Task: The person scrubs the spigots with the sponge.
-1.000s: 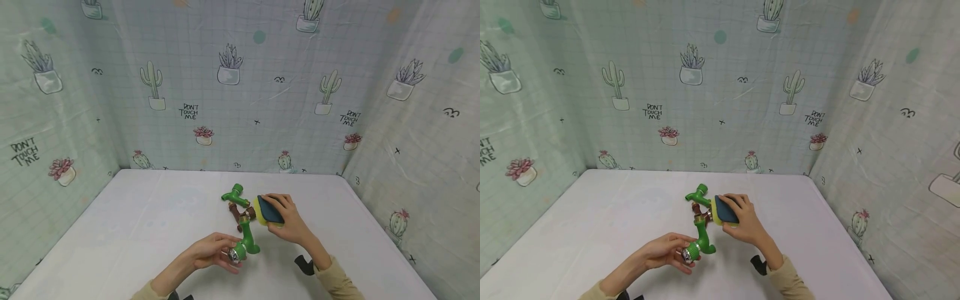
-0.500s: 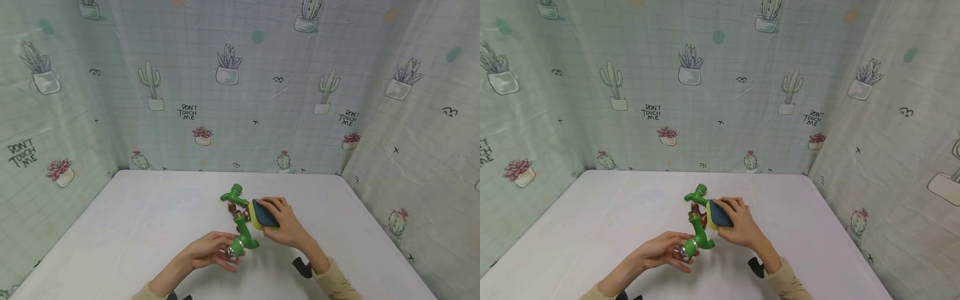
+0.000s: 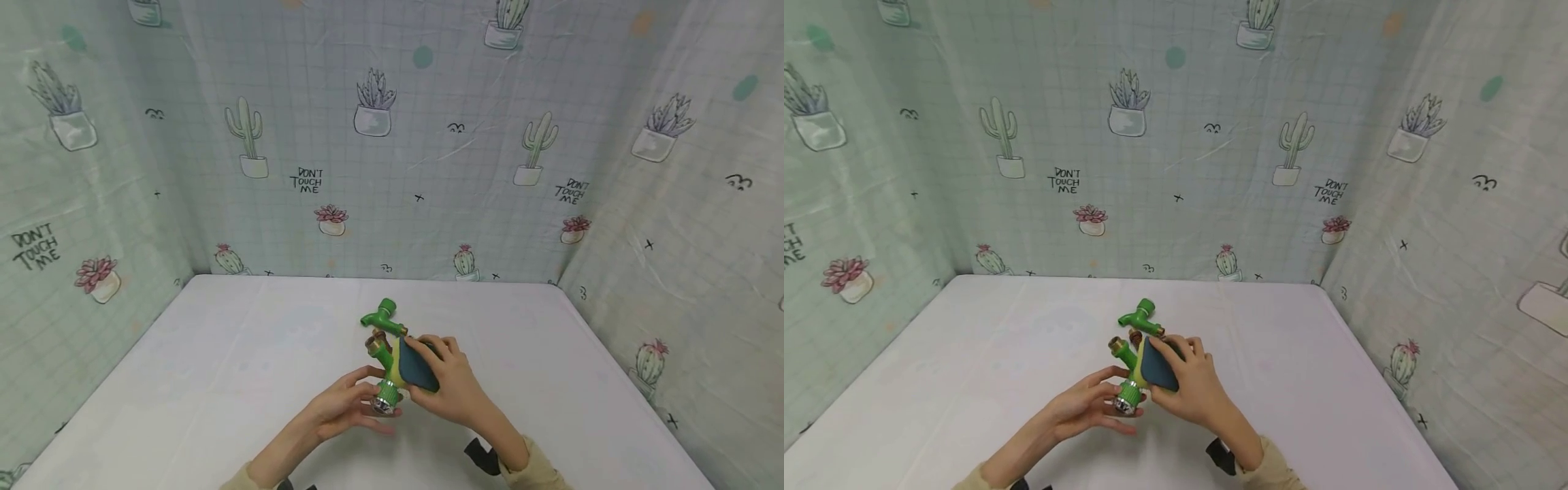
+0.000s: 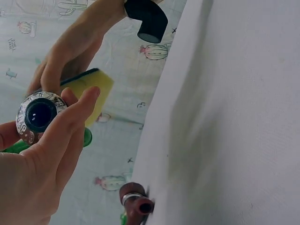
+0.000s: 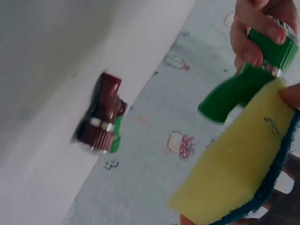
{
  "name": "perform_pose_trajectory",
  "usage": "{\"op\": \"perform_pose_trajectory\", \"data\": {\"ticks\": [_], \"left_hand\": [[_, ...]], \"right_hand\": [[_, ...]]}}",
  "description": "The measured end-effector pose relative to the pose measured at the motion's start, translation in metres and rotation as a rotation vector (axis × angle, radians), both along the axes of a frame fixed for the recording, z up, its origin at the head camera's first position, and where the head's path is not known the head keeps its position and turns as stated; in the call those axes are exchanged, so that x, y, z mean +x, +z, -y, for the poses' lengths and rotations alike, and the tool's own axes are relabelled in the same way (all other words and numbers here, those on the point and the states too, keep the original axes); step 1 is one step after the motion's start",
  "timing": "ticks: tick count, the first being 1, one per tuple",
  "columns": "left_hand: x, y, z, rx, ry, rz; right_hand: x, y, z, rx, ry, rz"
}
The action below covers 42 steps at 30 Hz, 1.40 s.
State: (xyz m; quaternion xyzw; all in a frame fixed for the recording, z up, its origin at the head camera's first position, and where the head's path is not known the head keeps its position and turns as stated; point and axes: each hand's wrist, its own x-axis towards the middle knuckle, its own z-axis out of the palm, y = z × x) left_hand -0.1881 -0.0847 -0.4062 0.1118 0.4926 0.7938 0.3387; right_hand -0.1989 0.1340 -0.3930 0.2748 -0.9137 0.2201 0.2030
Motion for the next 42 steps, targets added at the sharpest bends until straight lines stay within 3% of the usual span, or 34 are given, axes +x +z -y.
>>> {"op": "perform_pose_trajectory", "data": {"ticks": [3, 6, 10, 14, 18, 23, 27, 30, 33, 37, 39, 42], "left_hand": [[-0.001, -0.001, 0.003, -0.021, 0.008, -0.005], [-0.003, -0.002, 0.006, -0.028, 0.005, -0.005], [-0.004, -0.002, 0.006, -0.045, -0.010, -0.021], [-0.004, -0.001, 0.003, -0.090, -0.039, -0.075], [-0.003, 0.002, 0.002, -0.115, -0.052, -0.089], [-0.003, 0.000, 0.005, -0.103, -0.037, -0.085], [-0.003, -0.005, 0.007, -0.120, 0.001, -0.094], [-0.002, -0.005, 0.006, -0.168, 0.044, -0.101], [0.000, -0.002, 0.006, -0.198, 0.061, -0.114], [-0.001, 0.004, 0.005, -0.202, 0.018, -0.126], [-0.001, 0.007, 0.005, -0.205, 0.012, -0.124], [0.001, 0.009, 0.007, -0.222, 0.034, -0.108]], "right_hand": [[-0.001, -0.002, -0.014, 0.074, -0.051, 0.049], [-0.002, -0.001, -0.022, 0.075, -0.052, 0.027], [-0.002, 0.009, -0.019, -0.055, 0.052, 0.007], [-0.001, 0.019, -0.005, -0.114, 0.145, 0.075], [-0.001, 0.022, 0.000, -0.071, 0.140, 0.127], [-0.004, 0.016, -0.014, 0.053, 0.099, 0.135], [-0.001, 0.014, -0.024, 0.158, 0.029, 0.036], [0.003, 0.017, -0.025, 0.122, -0.001, -0.065], [0.006, 0.018, -0.017, 0.071, 0.073, -0.136], [0.002, 0.014, -0.009, 0.106, 0.236, -0.160], [-0.002, 0.011, -0.012, 0.136, 0.265, -0.171], [-0.009, 0.006, -0.023, 0.165, 0.245, -0.201]]}}
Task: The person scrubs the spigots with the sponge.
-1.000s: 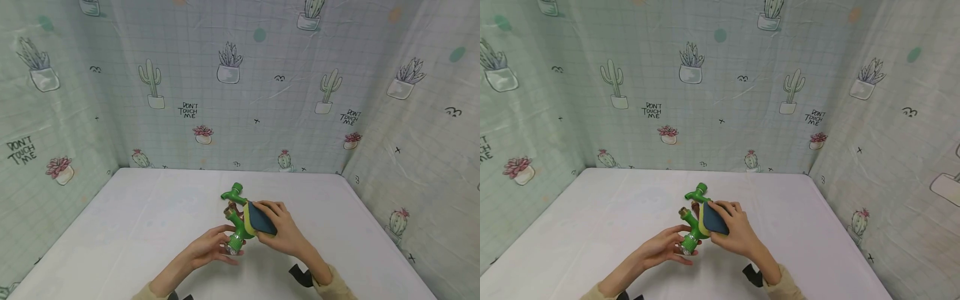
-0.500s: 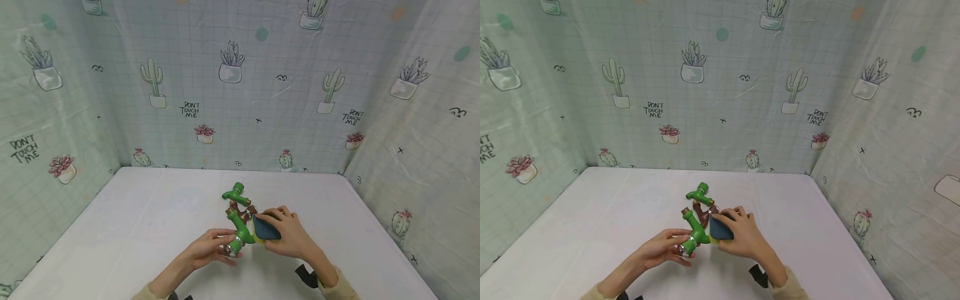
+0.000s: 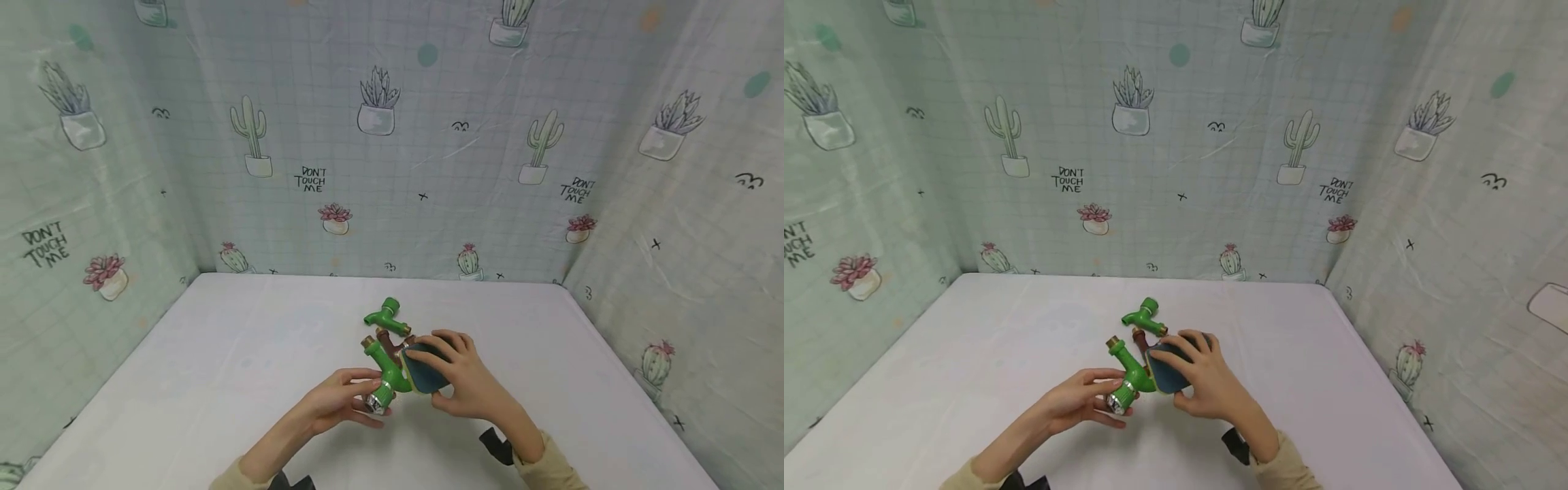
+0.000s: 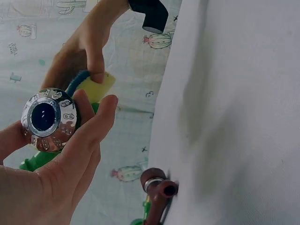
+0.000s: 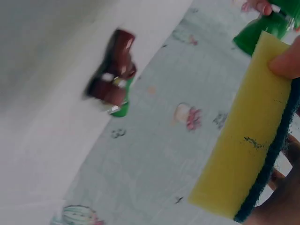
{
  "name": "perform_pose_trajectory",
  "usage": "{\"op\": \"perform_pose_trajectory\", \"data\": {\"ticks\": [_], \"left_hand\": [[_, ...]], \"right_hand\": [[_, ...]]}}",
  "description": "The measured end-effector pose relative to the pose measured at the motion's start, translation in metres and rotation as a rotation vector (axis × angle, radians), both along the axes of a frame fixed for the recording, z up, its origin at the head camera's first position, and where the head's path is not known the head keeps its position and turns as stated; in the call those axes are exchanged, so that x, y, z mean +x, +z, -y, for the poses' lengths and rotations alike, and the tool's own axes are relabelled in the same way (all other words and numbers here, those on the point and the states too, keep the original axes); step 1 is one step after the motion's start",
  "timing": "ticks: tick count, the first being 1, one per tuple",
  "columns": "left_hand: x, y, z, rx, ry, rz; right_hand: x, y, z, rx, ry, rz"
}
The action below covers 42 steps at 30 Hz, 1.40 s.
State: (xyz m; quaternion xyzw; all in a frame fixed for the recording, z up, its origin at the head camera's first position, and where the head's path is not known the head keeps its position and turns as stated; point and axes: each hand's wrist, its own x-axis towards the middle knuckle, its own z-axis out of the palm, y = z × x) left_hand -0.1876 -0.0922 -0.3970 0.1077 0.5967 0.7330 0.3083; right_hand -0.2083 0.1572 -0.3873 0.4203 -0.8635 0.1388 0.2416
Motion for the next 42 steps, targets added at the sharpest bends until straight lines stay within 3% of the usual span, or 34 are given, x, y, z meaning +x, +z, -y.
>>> {"op": "perform_pose_trajectory", "data": {"ticks": [3, 6, 10, 14, 17, 20, 24, 32, 39, 42], "left_hand": [[0.001, 0.001, 0.001, -0.020, 0.015, 0.010], [0.001, 0.001, -0.001, -0.066, 0.010, -0.017], [-0.001, 0.005, -0.006, -0.143, 0.005, -0.066], [-0.001, 0.008, -0.008, -0.161, 0.007, -0.050], [0.000, 0.009, -0.006, -0.143, 0.006, -0.013], [0.001, 0.008, -0.005, -0.129, 0.003, -0.004], [-0.001, 0.007, -0.004, -0.112, -0.001, -0.026], [-0.002, 0.001, -0.001, -0.058, 0.037, 0.017], [0.000, 0.003, -0.001, -0.030, 0.064, -0.016], [0.000, 0.001, -0.001, -0.026, 0.062, -0.031]], "right_hand": [[-0.002, 0.000, -0.007, -0.011, -0.001, -0.018], [-0.001, 0.007, -0.004, -0.031, 0.079, -0.002], [0.002, 0.014, 0.008, 0.036, 0.179, -0.006], [-0.001, 0.013, 0.006, 0.094, 0.116, -0.083], [-0.003, 0.011, -0.001, 0.041, 0.063, -0.111], [0.001, 0.011, -0.001, -0.021, 0.106, -0.069], [0.008, 0.010, 0.008, 0.020, 0.170, -0.008], [-0.004, 0.002, -0.006, 0.080, -0.027, -0.081], [0.011, 0.006, 0.003, 0.043, -0.013, -0.032], [0.011, 0.003, 0.005, 0.076, -0.054, -0.019]]}}
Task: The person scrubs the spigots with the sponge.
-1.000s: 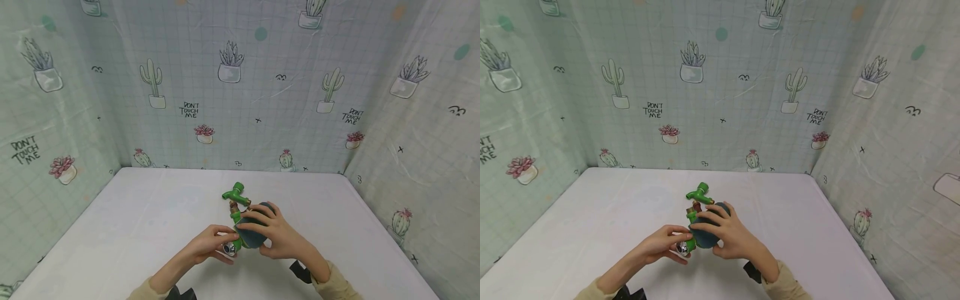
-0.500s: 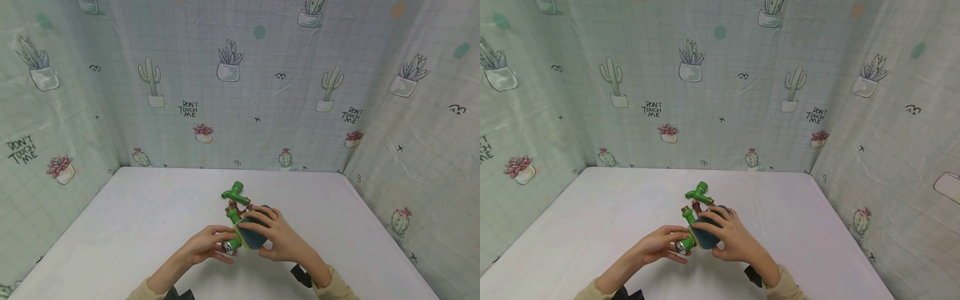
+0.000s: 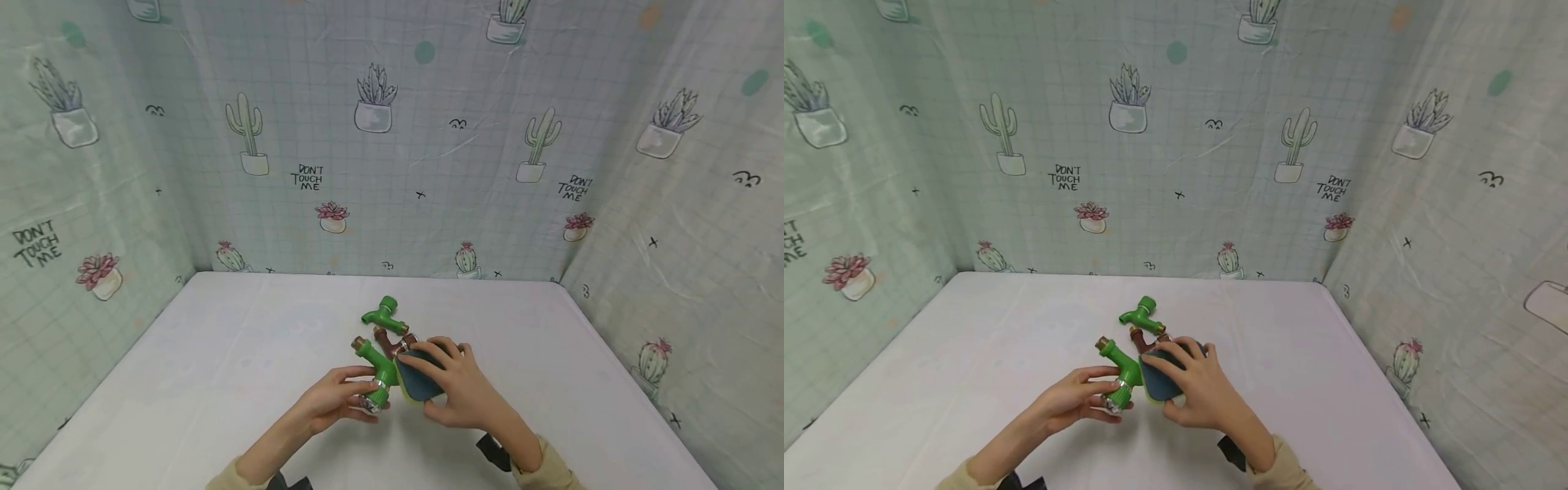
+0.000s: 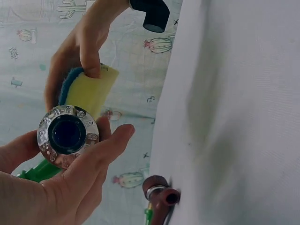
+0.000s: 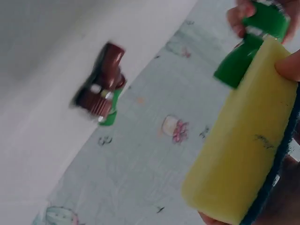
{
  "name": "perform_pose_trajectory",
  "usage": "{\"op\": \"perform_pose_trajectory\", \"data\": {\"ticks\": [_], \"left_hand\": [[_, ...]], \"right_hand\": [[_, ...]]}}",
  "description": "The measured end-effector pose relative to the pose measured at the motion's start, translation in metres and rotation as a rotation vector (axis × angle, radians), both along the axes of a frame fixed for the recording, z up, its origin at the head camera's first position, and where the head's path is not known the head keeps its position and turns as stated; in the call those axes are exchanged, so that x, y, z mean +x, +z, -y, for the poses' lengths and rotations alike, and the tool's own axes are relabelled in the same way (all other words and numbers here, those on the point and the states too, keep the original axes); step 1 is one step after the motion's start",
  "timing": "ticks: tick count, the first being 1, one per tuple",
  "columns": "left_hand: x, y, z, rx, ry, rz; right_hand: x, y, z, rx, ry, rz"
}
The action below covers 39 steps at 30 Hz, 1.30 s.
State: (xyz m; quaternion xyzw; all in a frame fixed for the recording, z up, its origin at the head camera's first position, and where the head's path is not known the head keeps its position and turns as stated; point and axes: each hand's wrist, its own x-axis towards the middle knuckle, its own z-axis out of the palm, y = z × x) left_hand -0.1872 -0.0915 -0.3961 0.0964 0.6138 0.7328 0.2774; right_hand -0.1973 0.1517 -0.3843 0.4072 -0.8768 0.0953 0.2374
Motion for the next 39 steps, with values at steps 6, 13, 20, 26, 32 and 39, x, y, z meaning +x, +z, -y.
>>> {"op": "perform_pose_trajectory", "data": {"ticks": [6, 13, 20, 26, 32, 39], "left_hand": [[0.001, -0.004, -0.003, 0.005, 0.018, -0.005], [0.001, -0.006, -0.005, 0.046, 0.037, 0.061], [0.001, -0.002, -0.003, 0.138, 0.010, 0.146], [0.004, 0.001, -0.001, 0.167, 0.012, 0.178], [0.002, 0.000, -0.002, 0.166, 0.016, 0.156], [0.003, 0.000, -0.001, 0.105, 0.122, 0.107]], "right_hand": [[-0.009, 0.002, -0.009, 0.010, -0.135, -0.124], [0.004, 0.003, 0.006, -0.105, -0.014, -0.091], [-0.017, -0.011, -0.013, -0.092, -0.127, -0.230], [-0.014, -0.016, -0.012, -0.202, 0.038, -0.225], [-0.012, -0.020, -0.002, -0.124, 0.059, -0.300], [-0.019, -0.021, -0.015, -0.275, -0.017, -0.218]]}}
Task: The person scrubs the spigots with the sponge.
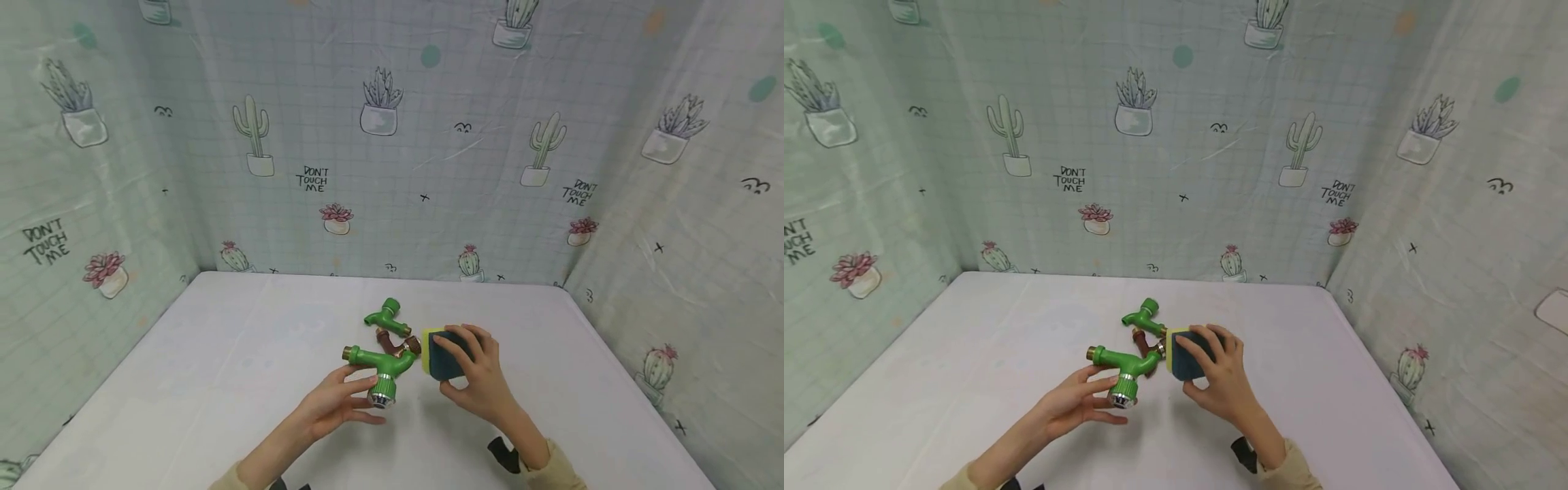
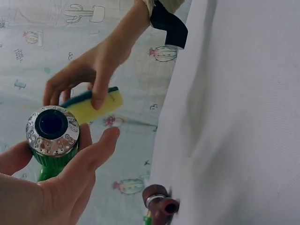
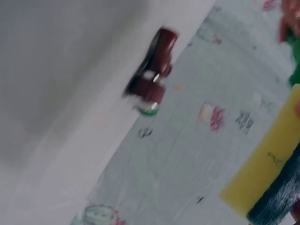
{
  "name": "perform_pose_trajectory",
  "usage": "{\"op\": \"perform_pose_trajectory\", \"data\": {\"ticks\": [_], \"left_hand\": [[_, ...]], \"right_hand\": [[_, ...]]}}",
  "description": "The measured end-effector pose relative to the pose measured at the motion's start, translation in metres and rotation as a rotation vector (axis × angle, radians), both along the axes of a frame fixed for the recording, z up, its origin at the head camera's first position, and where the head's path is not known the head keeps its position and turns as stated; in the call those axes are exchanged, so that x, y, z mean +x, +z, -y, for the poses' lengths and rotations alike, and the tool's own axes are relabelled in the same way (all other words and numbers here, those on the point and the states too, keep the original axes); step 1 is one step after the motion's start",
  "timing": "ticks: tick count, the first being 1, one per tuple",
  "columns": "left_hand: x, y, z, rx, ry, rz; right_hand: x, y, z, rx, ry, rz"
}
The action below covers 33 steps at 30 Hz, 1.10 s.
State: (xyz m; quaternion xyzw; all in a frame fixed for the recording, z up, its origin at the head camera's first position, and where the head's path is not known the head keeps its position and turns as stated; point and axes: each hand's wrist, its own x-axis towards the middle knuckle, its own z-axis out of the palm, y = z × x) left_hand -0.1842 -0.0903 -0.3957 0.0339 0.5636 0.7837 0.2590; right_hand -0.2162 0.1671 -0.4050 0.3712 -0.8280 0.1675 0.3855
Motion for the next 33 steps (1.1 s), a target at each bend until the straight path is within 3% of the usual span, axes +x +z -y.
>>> {"op": "perform_pose_trajectory", "data": {"ticks": [3, 6, 13, 17, 22, 27, 30, 33], "left_hand": [[0.000, -0.001, -0.004, -0.033, 0.038, -0.023], [0.000, -0.001, -0.006, -0.057, 0.038, -0.029], [-0.006, 0.001, 0.000, -0.078, -0.047, 0.021], [-0.012, 0.001, 0.006, -0.079, -0.123, 0.009], [-0.011, 0.004, 0.008, -0.177, -0.126, -0.029], [-0.004, 0.003, 0.006, -0.197, -0.092, -0.045], [-0.002, 0.001, 0.006, -0.211, -0.087, -0.080], [0.000, 0.001, 0.003, -0.251, -0.091, -0.120]], "right_hand": [[0.008, 0.000, 0.003, 0.027, 0.093, 0.022], [0.013, 0.000, 0.011, 0.111, 0.121, -0.009], [0.016, 0.001, 0.013, 0.178, 0.114, -0.057], [0.016, 0.001, 0.011, 0.200, 0.115, -0.055], [0.009, -0.001, 0.003, 0.239, 0.052, -0.063], [0.002, 0.000, -0.007, 0.164, 0.022, 0.061], [0.005, 0.011, -0.004, 0.115, 0.048, 0.140], [0.009, 0.024, 0.007, 0.133, 0.089, 0.166]]}}
